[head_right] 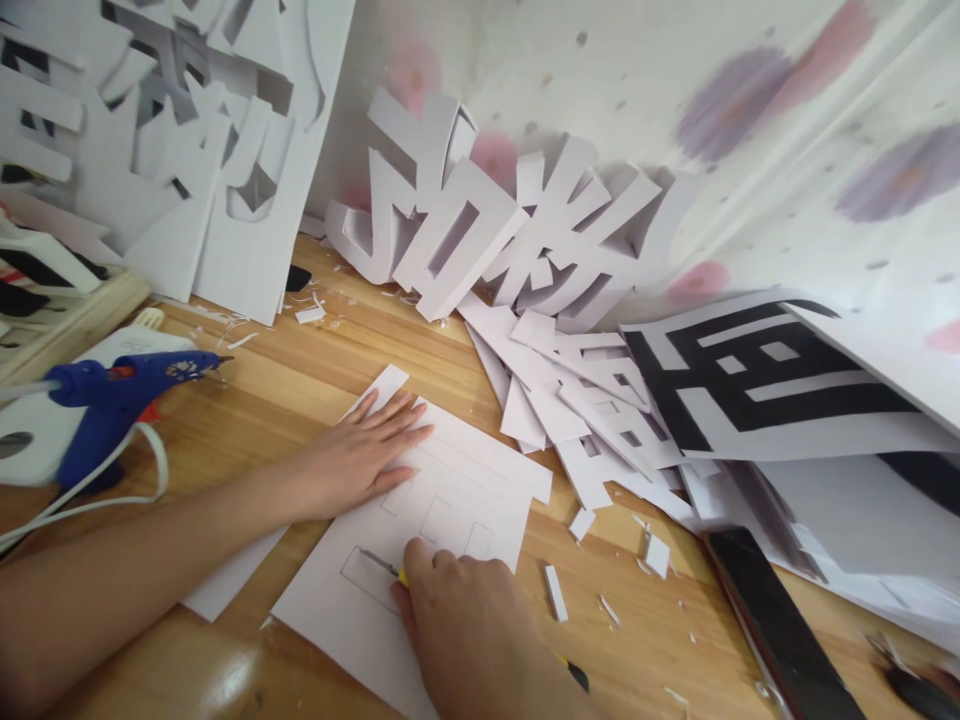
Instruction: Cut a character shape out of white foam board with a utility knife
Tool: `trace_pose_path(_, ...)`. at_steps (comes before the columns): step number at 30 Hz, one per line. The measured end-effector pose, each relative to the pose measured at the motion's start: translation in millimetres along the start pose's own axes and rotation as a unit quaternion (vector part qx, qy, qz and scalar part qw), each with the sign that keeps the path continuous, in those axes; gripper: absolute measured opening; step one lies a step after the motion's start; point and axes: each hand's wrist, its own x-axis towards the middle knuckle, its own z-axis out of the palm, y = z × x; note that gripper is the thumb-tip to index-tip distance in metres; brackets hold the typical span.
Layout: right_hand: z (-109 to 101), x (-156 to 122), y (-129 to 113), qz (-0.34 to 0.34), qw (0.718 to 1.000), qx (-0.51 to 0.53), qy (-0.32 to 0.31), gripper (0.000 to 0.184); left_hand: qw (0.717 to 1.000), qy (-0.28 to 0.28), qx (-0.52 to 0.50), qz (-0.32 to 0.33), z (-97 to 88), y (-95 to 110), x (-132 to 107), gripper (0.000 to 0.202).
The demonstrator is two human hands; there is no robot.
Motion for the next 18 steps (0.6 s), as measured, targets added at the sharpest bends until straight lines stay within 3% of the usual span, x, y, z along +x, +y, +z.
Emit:
trace_pose_path(5,4.9,0.3,-0.3,0.003,1.0,0.005,0.012,0.013,1.0,0.006,-0.006,0.002,0.7,-0.2,0.2,0.052)
trace_pose_path(10,5.1,1.9,-1.8,-0.046,0.997,-0.055,0.029,0.01,1.0,0.009,0.0,0.0,2.5,1.2,-0.2,0.051)
trace_pose_path(18,-7.5,10.6,-8.4,-0.07,0.99,-0.082,-0.088,0.02,1.0,0.013,0.021,-0.002,6.8,5.2,2.4,0.051)
